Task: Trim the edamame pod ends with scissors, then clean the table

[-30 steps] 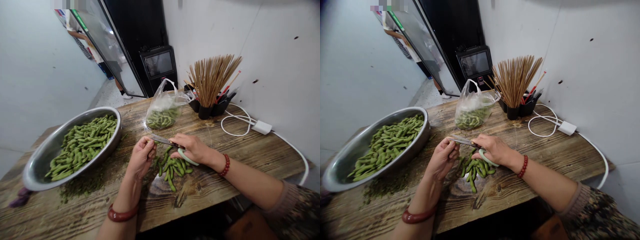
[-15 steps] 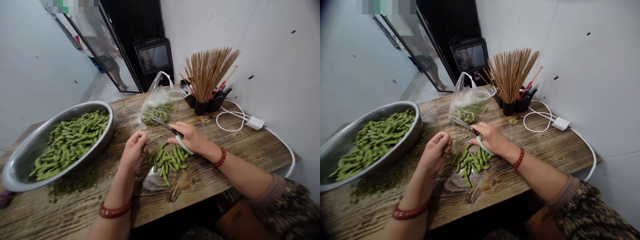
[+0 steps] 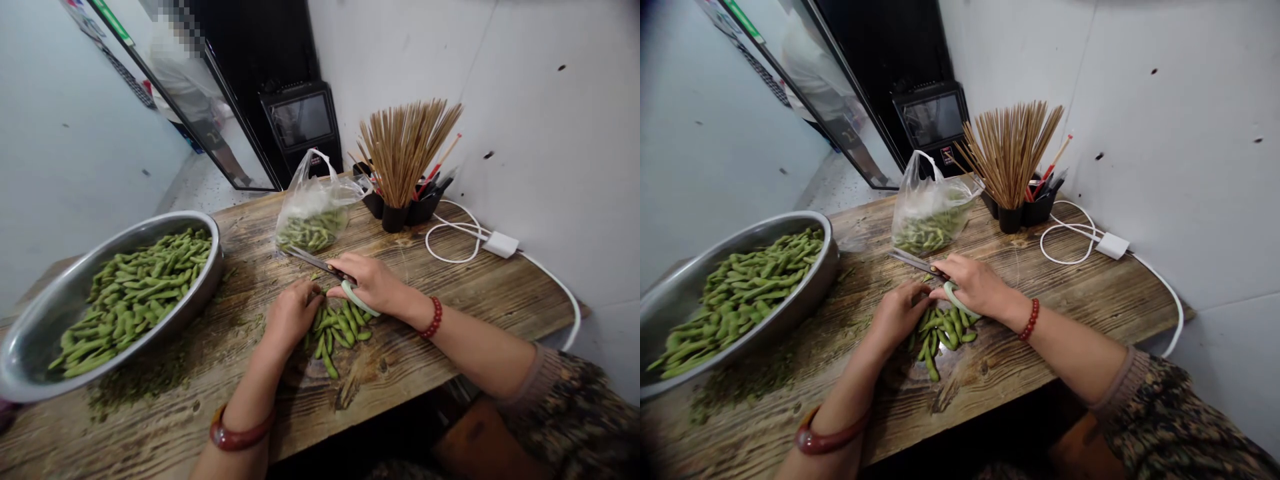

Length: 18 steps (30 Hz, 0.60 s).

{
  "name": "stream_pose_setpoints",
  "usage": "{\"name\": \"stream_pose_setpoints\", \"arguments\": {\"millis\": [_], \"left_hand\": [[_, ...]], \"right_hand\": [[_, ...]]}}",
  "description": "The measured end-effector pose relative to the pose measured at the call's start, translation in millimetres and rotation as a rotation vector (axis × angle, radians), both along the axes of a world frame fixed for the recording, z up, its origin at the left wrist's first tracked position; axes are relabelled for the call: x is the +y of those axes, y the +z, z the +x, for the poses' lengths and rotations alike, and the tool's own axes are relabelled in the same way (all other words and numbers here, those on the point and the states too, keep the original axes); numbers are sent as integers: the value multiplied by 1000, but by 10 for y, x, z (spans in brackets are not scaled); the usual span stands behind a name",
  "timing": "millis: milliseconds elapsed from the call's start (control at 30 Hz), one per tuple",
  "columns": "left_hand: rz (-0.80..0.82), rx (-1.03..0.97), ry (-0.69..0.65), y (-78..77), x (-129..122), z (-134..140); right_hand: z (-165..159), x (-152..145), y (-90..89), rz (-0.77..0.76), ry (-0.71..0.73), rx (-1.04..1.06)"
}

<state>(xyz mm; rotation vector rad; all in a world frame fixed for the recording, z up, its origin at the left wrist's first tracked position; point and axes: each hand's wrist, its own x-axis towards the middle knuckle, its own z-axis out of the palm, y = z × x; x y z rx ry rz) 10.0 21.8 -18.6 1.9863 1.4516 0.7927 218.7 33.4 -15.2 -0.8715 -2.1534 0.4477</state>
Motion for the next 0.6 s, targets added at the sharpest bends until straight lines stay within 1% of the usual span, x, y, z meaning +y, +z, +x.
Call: {"name": "stream_pose_setpoints", "arguments": {"millis": [67,167,233,300,367,433,600], "left_hand": [[-3,-65,29,26,16,-28],[2,-180,139,99,25,-86],[-52,-291,224,154,8,-118],[-140,-417,265,195,-21,-132],[-215,-532,268,212,-49,-127],[-252,-602,249,209,-68,-114],[-264,-661,206,184,-87,-93]], "right_hand": [[3,2,3,-1,-12,-4],[11,7,15,-1,-43,0],[12,6,22,-4,-48,8],[9,1,23,-9,-40,9],[5,-7,21,-21,-23,3],[1,-17,21,-41,9,-9],[-7,-44,27,-82,82,-42]]}}
